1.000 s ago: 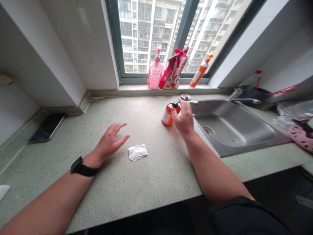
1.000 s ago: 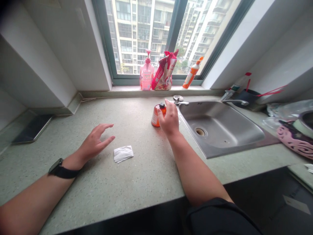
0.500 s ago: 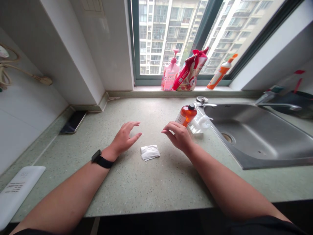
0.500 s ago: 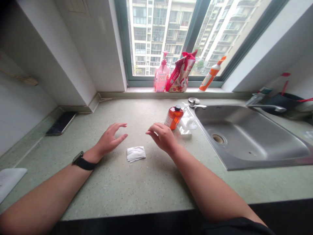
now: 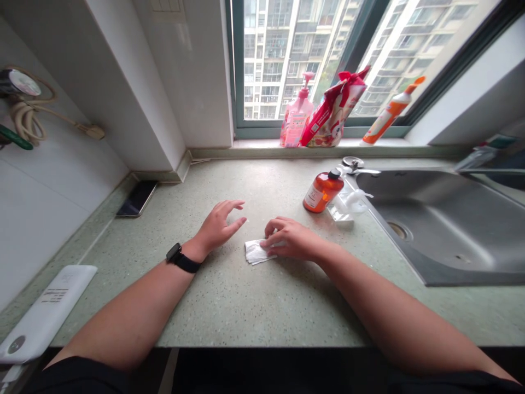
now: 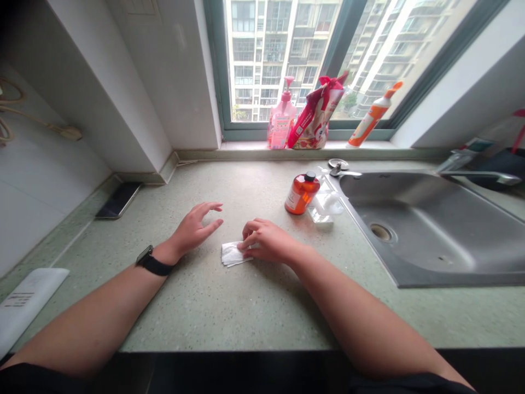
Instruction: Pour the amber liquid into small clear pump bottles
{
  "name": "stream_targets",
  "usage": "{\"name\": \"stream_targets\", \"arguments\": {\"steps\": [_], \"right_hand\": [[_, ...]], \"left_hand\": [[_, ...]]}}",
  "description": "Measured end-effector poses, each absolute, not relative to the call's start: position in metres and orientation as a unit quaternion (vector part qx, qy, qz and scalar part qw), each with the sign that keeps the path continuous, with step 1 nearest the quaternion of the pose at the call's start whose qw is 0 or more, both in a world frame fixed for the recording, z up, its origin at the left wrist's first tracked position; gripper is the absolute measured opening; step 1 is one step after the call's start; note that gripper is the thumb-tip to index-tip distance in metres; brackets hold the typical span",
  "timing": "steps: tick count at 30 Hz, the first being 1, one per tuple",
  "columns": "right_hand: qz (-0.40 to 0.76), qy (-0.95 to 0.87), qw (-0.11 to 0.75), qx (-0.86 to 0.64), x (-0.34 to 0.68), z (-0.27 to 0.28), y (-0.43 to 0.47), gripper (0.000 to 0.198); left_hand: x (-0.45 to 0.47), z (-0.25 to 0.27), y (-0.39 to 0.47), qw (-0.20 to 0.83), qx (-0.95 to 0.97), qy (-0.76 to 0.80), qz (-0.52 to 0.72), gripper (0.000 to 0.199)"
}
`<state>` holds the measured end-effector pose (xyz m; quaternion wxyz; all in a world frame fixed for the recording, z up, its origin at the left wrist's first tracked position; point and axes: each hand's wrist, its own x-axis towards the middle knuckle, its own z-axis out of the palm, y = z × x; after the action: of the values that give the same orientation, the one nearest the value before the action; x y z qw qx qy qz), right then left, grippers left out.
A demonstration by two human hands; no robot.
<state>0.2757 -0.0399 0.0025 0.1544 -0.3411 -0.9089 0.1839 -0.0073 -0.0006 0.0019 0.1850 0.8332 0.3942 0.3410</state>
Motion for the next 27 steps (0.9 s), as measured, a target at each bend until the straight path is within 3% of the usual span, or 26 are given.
{"name": "stream_targets", "arguments": {"steps": [11, 21, 27], "right_hand": [[0.209, -0.915, 0.173, -0.3, 0.268, 0.004, -0.051, 0.018], [0.144, -0.845, 0.315, -0.408, 0.284, 0.0, -0.034, 0.03], [0.158, -0.863, 0.243, -0.414, 0.285, -0.003, -0.031, 0.03]], "left_hand": [[-0.007, 0.007, -0.002, 0.201, 0.832, 0.406, 0.321, 0.032], [-0.006, 0.008, -0.002, 0.239, 0.817, 0.406, 0.334, 0.032], [-0.006, 0.011, -0.003, 0.266, 0.815, 0.426, 0.289, 0.034]]}}
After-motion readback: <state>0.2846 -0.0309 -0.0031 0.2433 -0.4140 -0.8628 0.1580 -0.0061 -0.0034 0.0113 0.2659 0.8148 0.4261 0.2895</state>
